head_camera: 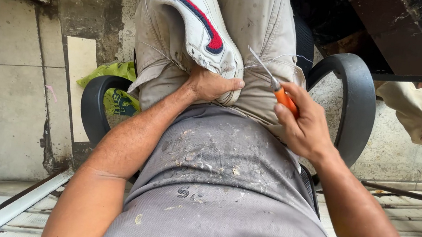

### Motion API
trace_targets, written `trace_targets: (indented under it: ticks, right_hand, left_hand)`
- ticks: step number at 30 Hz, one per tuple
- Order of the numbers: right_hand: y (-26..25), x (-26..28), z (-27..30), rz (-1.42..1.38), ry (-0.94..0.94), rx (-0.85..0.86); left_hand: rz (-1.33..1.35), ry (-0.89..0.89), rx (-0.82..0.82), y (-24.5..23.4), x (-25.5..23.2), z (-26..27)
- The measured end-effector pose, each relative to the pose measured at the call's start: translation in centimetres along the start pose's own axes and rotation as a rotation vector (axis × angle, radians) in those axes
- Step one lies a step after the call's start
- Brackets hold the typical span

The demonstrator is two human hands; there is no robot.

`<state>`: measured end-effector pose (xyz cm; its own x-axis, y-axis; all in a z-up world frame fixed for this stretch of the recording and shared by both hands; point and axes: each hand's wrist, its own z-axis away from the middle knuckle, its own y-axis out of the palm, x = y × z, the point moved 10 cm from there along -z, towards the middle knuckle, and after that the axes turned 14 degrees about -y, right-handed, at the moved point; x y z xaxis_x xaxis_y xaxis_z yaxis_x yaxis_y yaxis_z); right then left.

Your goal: Hand-stitching the sole of a sneaker using a needle and thread

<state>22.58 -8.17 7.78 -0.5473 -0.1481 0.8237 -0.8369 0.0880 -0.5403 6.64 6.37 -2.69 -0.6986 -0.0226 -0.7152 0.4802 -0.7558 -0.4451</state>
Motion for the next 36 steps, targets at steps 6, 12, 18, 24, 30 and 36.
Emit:
trace_targets:
  ticks: [6, 12, 18, 24, 30, 36]
  right_hand:
    - [0.7, -1.5, 2.6, 0.198, 0.042, 0.179]
    - [1.1, -2.1, 2.7, 0.221, 0.145, 0.229]
    - [1.1, -2.6, 2.7, 0.232, 0.171, 0.27]
    - [0.3, -0.6, -0.2, 0.215, 0.254, 0.403]
    - [-0.3, 2.4, -3.6, 0.524, 0.352, 0.756]
    - [1.0, 2.2, -4.9, 0.639, 0.249, 0.864]
  left_hand:
    - [-0.012, -0.006, 0.005, -0.2, -0.2, 0.4]
    - [-0.041, -0.004, 0.008, -0.6, -1.0, 1.0]
    - [-0.064, 0.002, 0.016, -0.9, -1.8, 1.7]
    - [-0.083, 0.004, 0.014, -0.8, -2.1, 1.6]
    - [-0.235, -0.014, -0.207, 3.0, 2.8, -2.1]
    - [-0.225, -0.095, -0.186, 2.9, 3.6, -2.0]
